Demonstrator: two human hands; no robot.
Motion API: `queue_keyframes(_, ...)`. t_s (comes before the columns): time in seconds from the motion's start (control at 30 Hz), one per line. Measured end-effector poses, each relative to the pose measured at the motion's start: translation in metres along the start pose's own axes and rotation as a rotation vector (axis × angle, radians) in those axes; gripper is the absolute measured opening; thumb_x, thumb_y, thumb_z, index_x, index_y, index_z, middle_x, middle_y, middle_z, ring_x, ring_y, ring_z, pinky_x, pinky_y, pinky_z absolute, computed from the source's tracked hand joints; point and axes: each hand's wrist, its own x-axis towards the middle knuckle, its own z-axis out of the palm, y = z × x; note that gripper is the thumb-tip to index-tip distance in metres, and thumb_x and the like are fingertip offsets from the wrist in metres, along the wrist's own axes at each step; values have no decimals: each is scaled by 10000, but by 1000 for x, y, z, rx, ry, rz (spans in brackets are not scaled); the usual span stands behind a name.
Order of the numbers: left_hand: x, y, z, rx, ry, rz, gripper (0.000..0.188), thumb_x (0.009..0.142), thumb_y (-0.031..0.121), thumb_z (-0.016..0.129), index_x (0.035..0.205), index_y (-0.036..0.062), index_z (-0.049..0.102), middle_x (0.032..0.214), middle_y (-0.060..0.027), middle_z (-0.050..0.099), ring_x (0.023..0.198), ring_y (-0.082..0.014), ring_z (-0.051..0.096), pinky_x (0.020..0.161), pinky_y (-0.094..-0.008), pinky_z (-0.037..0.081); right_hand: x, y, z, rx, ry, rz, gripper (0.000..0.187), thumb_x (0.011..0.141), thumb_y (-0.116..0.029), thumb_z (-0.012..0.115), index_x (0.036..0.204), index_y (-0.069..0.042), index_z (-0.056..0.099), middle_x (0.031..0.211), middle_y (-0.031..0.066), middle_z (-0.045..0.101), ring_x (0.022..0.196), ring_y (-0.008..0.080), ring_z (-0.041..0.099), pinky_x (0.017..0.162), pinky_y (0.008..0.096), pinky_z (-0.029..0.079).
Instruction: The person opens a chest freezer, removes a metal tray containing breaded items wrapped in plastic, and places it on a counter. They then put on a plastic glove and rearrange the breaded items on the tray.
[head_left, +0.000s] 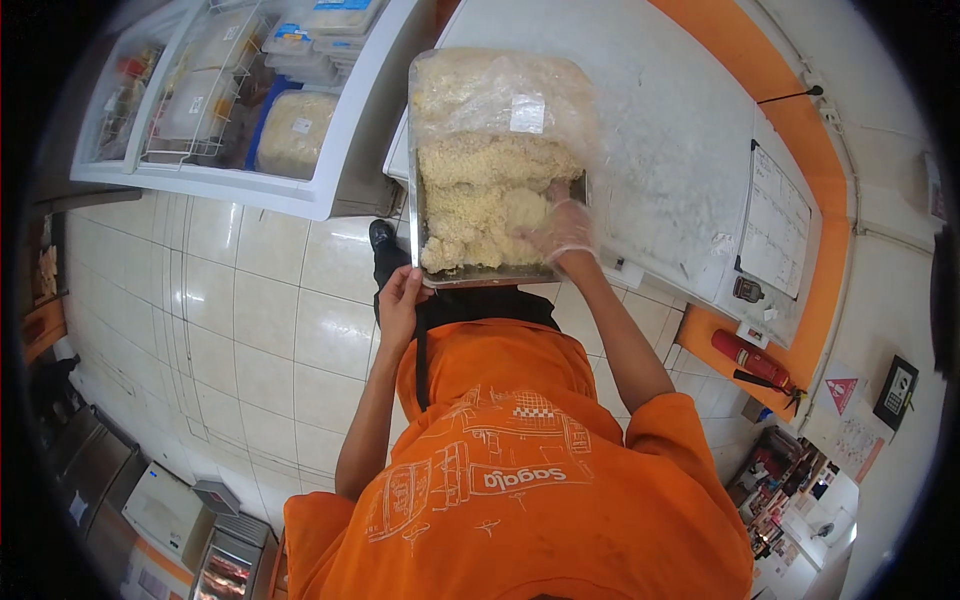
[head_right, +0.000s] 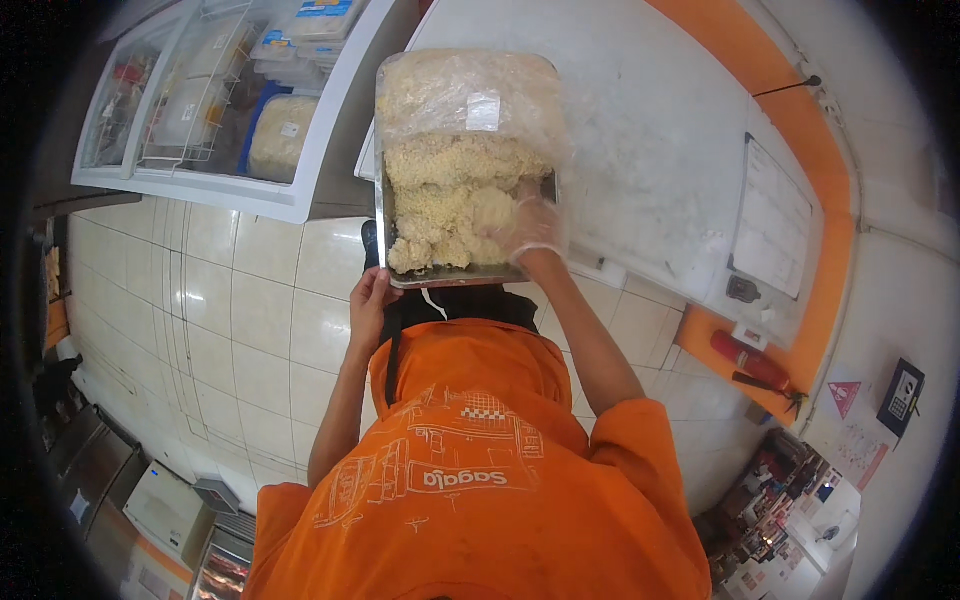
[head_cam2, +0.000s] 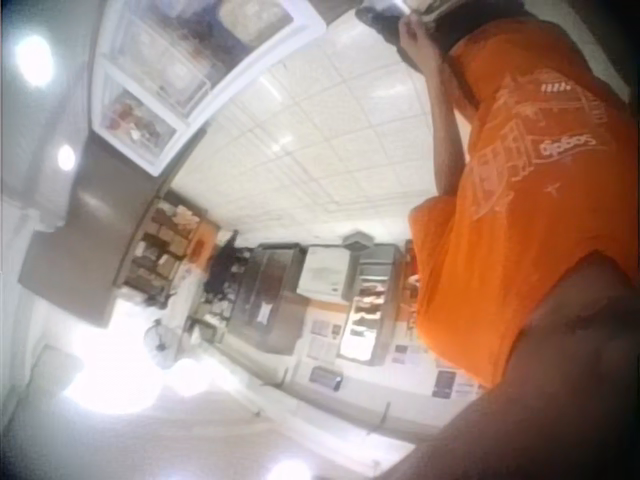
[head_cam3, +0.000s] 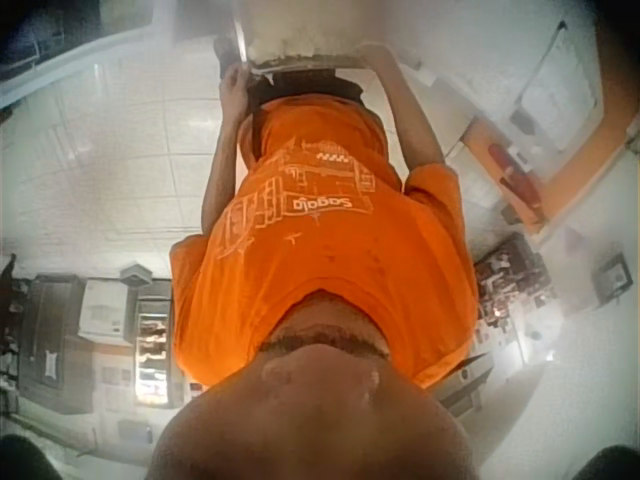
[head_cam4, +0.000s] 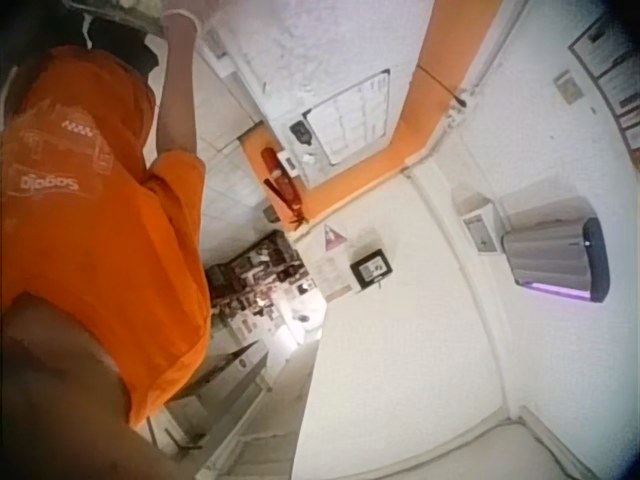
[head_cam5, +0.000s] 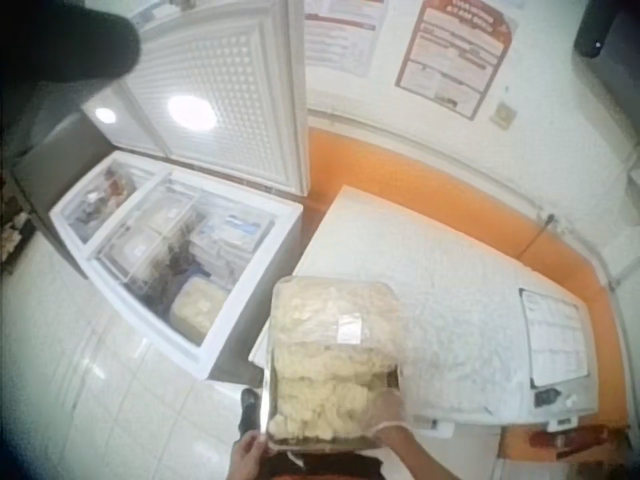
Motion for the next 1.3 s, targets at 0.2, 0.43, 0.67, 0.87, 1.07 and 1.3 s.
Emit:
queue_keyframes(0.2,0,4,4,-13,9,-23,315,986,322,556,1096,34,618,842,4,647,760,-66,603,723,-216,474,-1,24,-12,280,-244,-245,534,753,-335,765,1192,-67,620,995,222,666,942,335,643,845,419,492)
queue_keyframes(0.43,0,4,0,25,-5,-56,313,975,353,565,1082,62,615,875,19,629,777,-67,596,743,-230,479,3,12,-31,-115,-417,-514,413,810,-227,679,1202,-106,631,1007,216,655,918,344,629,849,400,492)
queue_keyframes(0.67,1,4,-1,9,9,-68,290,978,324,571,1069,55,626,868,21,648,767,-50,592,725,-207,466,-3,4,-20,26,262,-519,400,826,-166,649,1222,-126,604,1171,181,601,1070,364,563,944,421,456)
queue_keyframes(0.87,1,2,-2,9,1,-53,286,976,321,575,1065,56,632,854,27,646,754,-49,587,715,-205,464,24,-12,-15,112,561,-572,426,852,-160,636,1261,-72,555,1250,180,559,1144,379,520,984,459,431)
queue_keyframes(1.07,3,1,-3,15,6,-42,293,975,320,578,1067,48,638,845,21,645,760,-51,586,720,-207,465,28,-10,5,46,642,-493,447,851,-218,644,1249,-38,549,1230,231,561,1154,437,502,968,500,424)
queue_keyframes(1.3,3,1,-4,-3,2,-58,291,978,308,574,1070,38,635,842,16,641,764,-57,589,721,-209,465,58,-6,-9,-164,476,-456,380,877,-337,590,1020,13,628,1015,264,626,945,399,602,861,476,472)
